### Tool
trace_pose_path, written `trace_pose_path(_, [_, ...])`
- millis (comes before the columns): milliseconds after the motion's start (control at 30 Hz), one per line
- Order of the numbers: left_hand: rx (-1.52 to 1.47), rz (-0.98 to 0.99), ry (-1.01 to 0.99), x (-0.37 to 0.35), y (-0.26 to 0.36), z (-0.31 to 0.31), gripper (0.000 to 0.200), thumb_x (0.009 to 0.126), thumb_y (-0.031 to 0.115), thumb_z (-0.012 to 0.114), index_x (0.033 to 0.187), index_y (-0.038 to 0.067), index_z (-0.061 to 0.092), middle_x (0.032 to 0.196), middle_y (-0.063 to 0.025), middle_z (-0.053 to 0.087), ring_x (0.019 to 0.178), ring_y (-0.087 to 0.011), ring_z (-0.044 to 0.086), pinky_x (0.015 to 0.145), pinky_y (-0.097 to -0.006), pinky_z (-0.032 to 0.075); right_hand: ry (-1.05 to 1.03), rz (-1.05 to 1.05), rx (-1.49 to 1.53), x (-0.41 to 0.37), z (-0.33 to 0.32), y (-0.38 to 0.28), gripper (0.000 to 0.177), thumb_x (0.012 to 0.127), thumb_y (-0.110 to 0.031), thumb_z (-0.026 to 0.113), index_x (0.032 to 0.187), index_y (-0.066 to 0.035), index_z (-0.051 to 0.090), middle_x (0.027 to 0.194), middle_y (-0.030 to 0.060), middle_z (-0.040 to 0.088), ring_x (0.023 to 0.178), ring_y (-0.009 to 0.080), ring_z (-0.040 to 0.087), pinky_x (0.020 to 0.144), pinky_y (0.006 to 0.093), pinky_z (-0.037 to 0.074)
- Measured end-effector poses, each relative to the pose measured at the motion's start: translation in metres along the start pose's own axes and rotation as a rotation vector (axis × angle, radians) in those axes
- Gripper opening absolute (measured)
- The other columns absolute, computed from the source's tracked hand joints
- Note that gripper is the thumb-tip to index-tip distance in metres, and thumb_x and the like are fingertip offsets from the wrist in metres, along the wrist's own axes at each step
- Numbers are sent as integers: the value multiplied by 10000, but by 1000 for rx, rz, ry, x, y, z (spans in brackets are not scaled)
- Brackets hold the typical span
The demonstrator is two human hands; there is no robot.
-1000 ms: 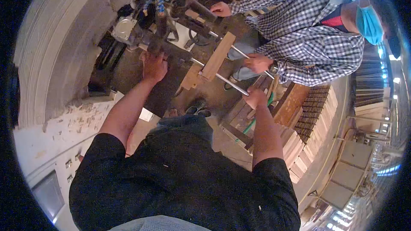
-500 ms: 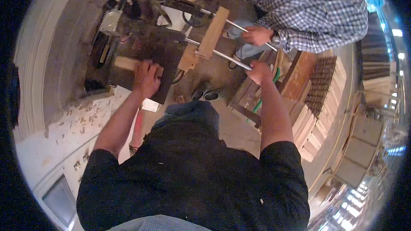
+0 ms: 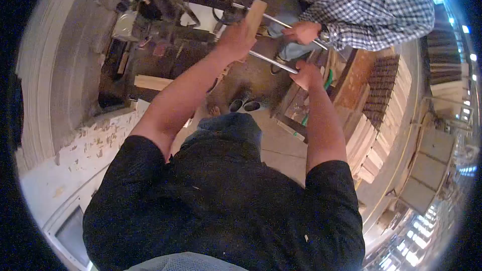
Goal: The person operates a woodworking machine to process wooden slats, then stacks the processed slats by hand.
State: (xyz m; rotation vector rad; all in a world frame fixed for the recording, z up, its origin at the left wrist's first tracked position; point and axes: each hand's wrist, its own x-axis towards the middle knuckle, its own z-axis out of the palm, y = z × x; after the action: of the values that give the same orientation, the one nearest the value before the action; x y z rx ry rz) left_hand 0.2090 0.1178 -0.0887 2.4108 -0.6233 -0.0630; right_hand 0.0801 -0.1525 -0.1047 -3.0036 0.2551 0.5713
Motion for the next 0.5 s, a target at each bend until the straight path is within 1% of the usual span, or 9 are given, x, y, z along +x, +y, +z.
trace_pose_path(67, [-93,-264,-122,14,-8,16,442,894,284,651,1204,8,497,1001,-276,663,956,-468,639,850,-538,500,-22,33,65,-1,-3,-1,474,727,-405,753,1086,-103,681,1057,166,712,1022,374,669,888,457,535])
trace_pose_path(100, [-87,-279,-111,13,-11,17,442,894,284,651,1204,8,497,1001,-276,663,956,-468,639,850,-538,500,-22,14,64,1,-3,-1,474,727,-405,753,1086,-103,681,1057,166,712,1022,374,669,888,457,535])
trace_pose_path(167, [-78,-146,73,0,2,-4,467,892,311,660,1225,33,487,923,-262,682,928,-467,652,804,-532,521,-4,42,69,2,4,2,482,729,-420,752,1095,-116,678,1050,165,713,1026,377,667,897,468,531])
trace_pose_path(233, [-117,-200,2,-17,12,-26,419,908,253,644,1238,31,513,998,-277,673,957,-443,656,777,-518,535,5,81,101,6,19,12,477,730,-425,752,1093,-126,670,1050,163,711,1029,385,663,902,478,529])
trace_pose_path(300, [-278,121,273,-52,5,-38,350,915,159,638,1222,15,550,1014,-262,670,933,-385,682,798,-472,547,-6,65,52,6,14,9,465,736,-436,742,1089,-141,668,1052,170,707,1032,394,660,905,486,526])
trace_pose_path(333, [-415,101,333,-77,7,-52,324,910,119,642,1205,11,567,1022,-226,670,931,-336,683,818,-429,543,-1,54,47,7,14,9,465,736,-436,742,1089,-141,668,1052,170,707,1032,394,660,905,486,526])
trace_pose_path(400, [-555,-23,466,-132,1,-75,297,909,79,652,1190,13,581,1028,-147,663,943,-243,664,856,-356,526,167,-51,22,7,23,15,378,741,-352,754,1027,-116,680,922,159,725,902,367,692,791,453,553])
trace_pose_path(433, [-558,-125,541,-155,-9,-81,294,913,78,658,1190,20,578,1025,-103,655,958,-199,644,874,-325,512,167,-60,20,7,23,16,378,741,-352,754,1027,-116,680,922,159,725,902,367,692,791,453,553])
trace_pose_path(500, [-731,-347,737,-197,-47,-71,233,939,89,640,1159,38,580,1047,-61,637,976,-162,615,881,-300,496,14,-13,-4,10,21,16,425,746,-393,737,1089,-150,671,1022,185,709,999,399,667,881,501,535])
